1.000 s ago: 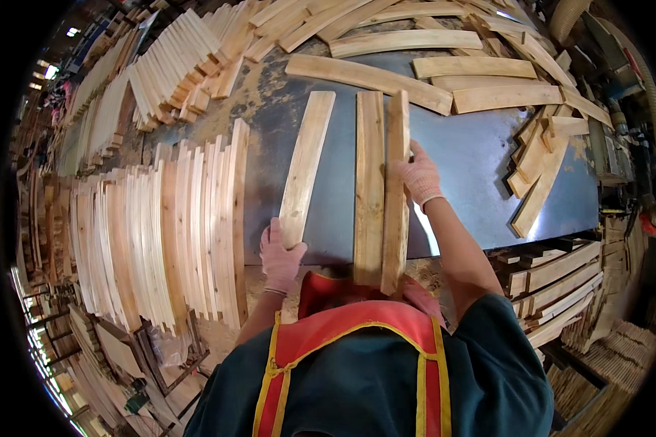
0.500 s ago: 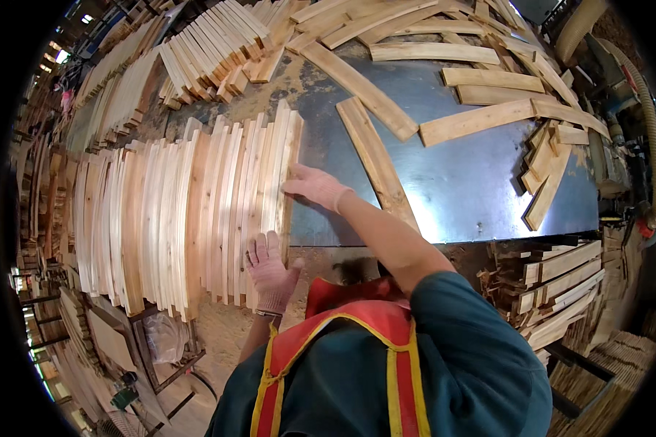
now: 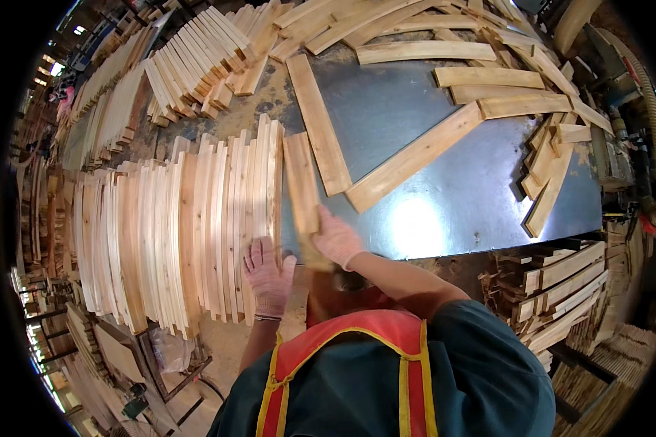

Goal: The person repeatedly picks up wooden planks from a large pile on a metal table and stacks them into a neat arrangement. The task involves continuous sorting and organizing of the wood pieces by hand.

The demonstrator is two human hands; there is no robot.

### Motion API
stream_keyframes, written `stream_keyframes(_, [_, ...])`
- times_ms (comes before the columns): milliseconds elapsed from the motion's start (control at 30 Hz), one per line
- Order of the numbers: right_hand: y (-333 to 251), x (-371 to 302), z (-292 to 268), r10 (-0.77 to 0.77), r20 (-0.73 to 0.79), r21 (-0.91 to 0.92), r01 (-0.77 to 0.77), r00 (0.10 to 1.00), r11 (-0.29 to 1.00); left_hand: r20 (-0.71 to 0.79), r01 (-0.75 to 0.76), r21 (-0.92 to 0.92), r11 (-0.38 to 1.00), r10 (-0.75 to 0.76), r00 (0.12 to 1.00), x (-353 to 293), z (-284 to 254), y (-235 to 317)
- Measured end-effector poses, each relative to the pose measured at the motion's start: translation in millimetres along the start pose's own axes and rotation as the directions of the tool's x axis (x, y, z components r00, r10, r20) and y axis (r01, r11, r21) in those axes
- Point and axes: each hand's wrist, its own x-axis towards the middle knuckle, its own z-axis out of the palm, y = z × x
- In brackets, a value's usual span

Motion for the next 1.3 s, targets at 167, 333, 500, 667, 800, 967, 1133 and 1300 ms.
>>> stream_keyframes(167, [10,89,-18,-0.478,0.096,0.055,0.474,0.873,0.879,0.025,-0.035,0.108,0.994,0.033,0.999,13,-2,33])
stream_keyframes(333, [-29,135,-127,-0.256,-0.332,-0.328,0.144,0.908,0.934,0.060,-0.103,0.348,0.932,0.088,0.994,11,3,37])
stream_keyframes(500, [22,148,-103,-0.243,-0.428,-0.293,0.121,0.871,0.949,0.024,-0.027,0.222,0.975,0.022,0.999,12,22,5])
stream_keyframes(667, [29,90,-114,-0.111,-0.326,0.072,0.142,0.939,0.987,-0.033,0.164,0.054,0.985,-0.162,0.986,1,24,-1])
stream_keyframes(800, [55,28,-111,-0.053,-0.123,0.514,0.109,0.991,0.851,0.365,-0.156,0.310,0.938,0.034,0.930,-8,-4,43])
stream_keyframes(967, [65,-53,-51,-0.069,0.198,0.604,-0.066,0.978,0.794,0.034,-0.112,0.332,0.937,0.107,0.994,-34,12,4])
stream_keyframes(1133, [-6,-38,10,-0.208,0.576,0.184,0.122,0.791,0.975,0.079,0.131,-0.094,0.987,-0.124,0.989,-12,7,-1])
stream_keyframes(1300, [22,-16,-61,-0.371,0.327,0.237,0.304,0.870,0.923,0.110,-0.075,0.215,0.974,0.053,0.993,-18,-6,1])
